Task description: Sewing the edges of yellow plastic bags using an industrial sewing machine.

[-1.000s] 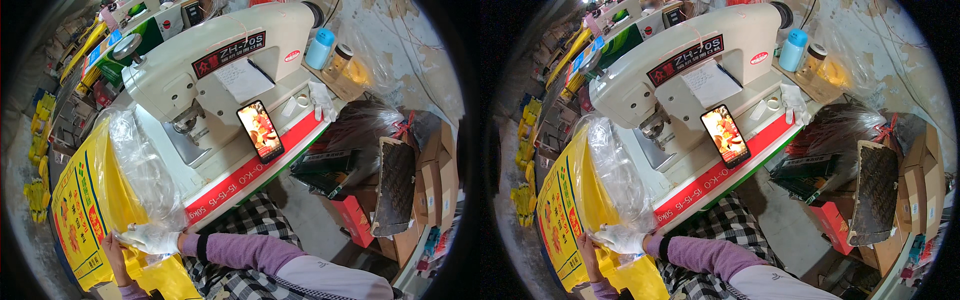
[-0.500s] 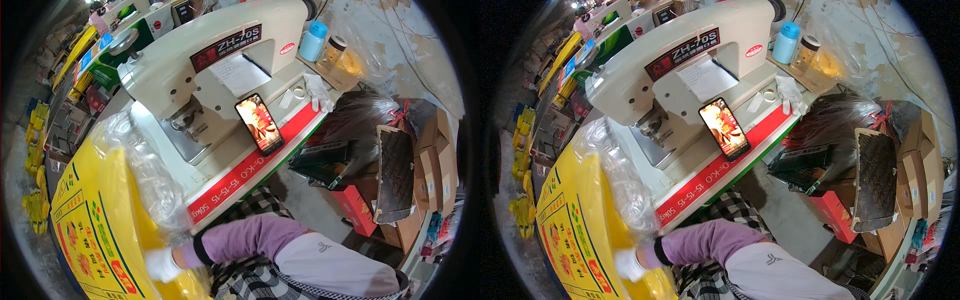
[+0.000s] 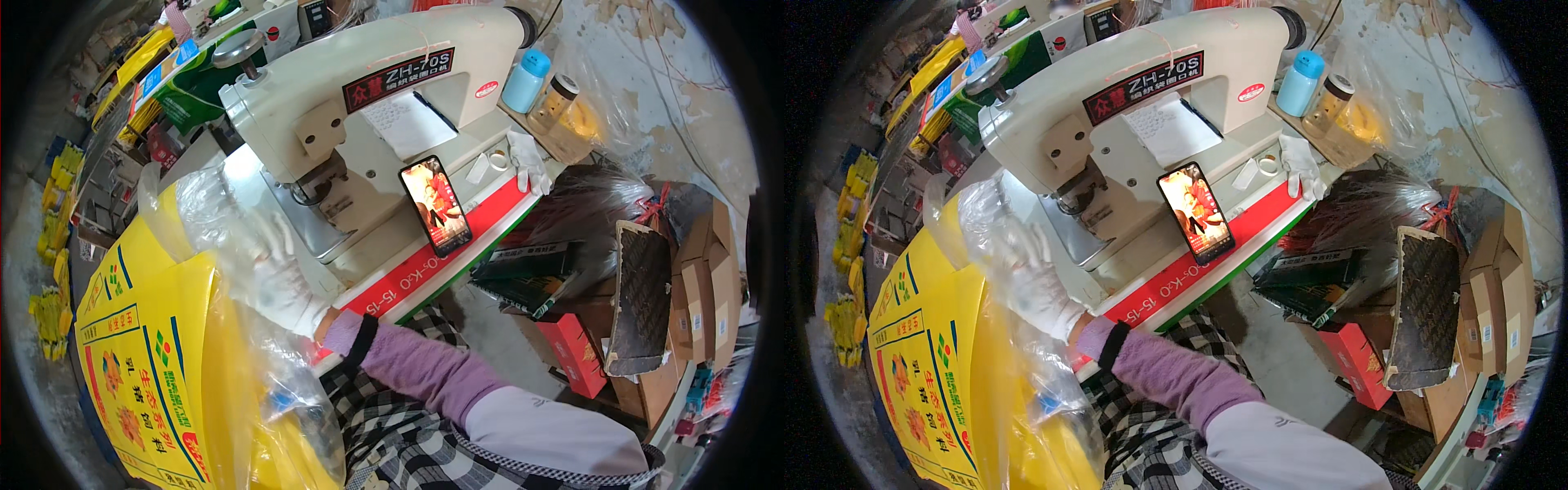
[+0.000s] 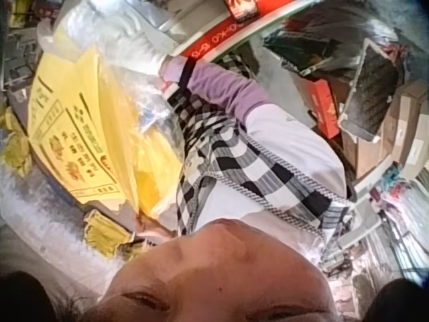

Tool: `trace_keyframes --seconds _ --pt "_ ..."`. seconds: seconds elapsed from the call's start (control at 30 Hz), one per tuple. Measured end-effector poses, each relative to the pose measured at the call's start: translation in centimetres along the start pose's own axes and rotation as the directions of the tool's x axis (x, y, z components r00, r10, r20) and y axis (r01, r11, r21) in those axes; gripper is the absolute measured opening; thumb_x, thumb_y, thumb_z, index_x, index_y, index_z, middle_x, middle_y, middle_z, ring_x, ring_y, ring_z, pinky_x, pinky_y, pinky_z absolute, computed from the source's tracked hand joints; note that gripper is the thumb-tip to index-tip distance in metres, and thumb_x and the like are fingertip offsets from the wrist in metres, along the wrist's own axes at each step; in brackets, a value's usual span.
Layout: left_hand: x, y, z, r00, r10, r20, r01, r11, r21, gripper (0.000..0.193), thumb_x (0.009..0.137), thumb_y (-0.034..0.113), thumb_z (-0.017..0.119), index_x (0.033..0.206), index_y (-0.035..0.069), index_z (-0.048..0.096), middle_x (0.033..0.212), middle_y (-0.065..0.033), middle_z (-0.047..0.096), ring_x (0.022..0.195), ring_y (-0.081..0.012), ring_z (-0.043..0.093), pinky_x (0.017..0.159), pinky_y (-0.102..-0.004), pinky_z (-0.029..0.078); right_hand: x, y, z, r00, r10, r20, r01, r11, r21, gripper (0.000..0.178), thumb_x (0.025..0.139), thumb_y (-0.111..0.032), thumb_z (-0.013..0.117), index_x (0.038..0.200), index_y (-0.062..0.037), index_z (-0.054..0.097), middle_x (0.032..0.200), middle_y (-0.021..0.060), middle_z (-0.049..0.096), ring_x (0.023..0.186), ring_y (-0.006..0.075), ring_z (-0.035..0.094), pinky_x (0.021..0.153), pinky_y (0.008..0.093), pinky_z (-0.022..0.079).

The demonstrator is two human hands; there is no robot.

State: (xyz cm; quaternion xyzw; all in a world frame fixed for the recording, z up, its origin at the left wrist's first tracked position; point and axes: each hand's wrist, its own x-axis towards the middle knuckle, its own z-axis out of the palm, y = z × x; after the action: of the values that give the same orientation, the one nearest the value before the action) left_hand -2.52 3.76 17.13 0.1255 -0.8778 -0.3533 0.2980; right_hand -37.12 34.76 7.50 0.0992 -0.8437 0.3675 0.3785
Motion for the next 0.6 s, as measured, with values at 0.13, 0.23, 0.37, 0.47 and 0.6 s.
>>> trace_keyframes --seconds 0.13,0.23,0.37,0.47,0.6 --pt "0.8 0.1 -0.7 0.987 -0.108 -0.119 0.09 0.985 -0.148 0.029 0.082 0.014 0.078 0.069 -0.002 0.059 0.054 -0.0116 0.051 0.045 -0.0254 0.041 0.051 -0.0381 0.046 0.2 1.7 1.4 0.586 -0.628 0.513 0.531 0.775 0.342 0.034 0.083 -0.014 0.057 0.114 -0.0229 0.068 0.109 0.0105 0.068 0.11 0.0357 0.058 0.095 0.0413 0.046" --pt "0.9 0.2 -1.7 0.958 -0.212 -0.195 0.159 0.953 -0.257 0.03 0.082 0.016 0.08 0.069 -0.002 0.059 0.053 -0.0116 0.051 0.045 -0.0254 0.041 0.05 -0.0384 0.046 0.4 3.0 5.5 0.657 -0.292 0.695 -0.091 0.884 0.458 0.02 0.082 -0.007 0.057 0.092 -0.0107 0.073 0.09 0.0127 0.071 0.098 0.0372 0.063 0.088 0.0462 0.048" --pt "1.0 3.0 -3.9 0.991 0.005 0.134 -0.081 0.822 0.564 0.04 0.075 0.024 0.087 0.064 0.001 0.057 0.049 -0.0103 0.045 0.044 -0.0245 0.039 0.047 -0.0376 0.04 0.1 3.2 9.6 0.915 0.127 0.383 -0.321 0.803 0.502 0.018 0.082 -0.018 0.062 0.092 -0.0064 0.071 0.086 0.0188 0.068 0.08 0.0372 0.065 0.076 0.0455 0.05" --pt "-0.3 1.4 -5.5 0.975 0.043 0.217 -0.19 0.665 0.722 0.046 0.072 0.029 0.088 0.059 0.003 0.053 0.047 -0.0083 0.039 0.044 -0.0222 0.035 0.043 -0.0366 0.034 1.3 1.9 7.6 0.814 0.185 0.55 -0.332 0.926 0.18 0.024 0.078 -0.025 0.066 0.091 -0.0055 0.071 0.086 0.0214 0.067 0.079 0.0377 0.064 0.075 0.0457 0.05" --pt "-2.9 -0.9 -6.5 0.971 -0.004 0.24 -0.109 0.883 0.456 0.031 0.081 0.016 0.081 0.069 0.003 0.056 0.052 -0.0055 0.043 0.045 -0.0198 0.037 0.041 -0.0341 0.031 4.4 0.0 3.4 0.673 0.181 0.717 -0.242 0.97 -0.017 0.027 0.075 -0.03 0.069 0.093 -0.0095 0.071 0.098 0.0173 0.069 0.098 0.036 0.063 0.084 0.0463 0.048"
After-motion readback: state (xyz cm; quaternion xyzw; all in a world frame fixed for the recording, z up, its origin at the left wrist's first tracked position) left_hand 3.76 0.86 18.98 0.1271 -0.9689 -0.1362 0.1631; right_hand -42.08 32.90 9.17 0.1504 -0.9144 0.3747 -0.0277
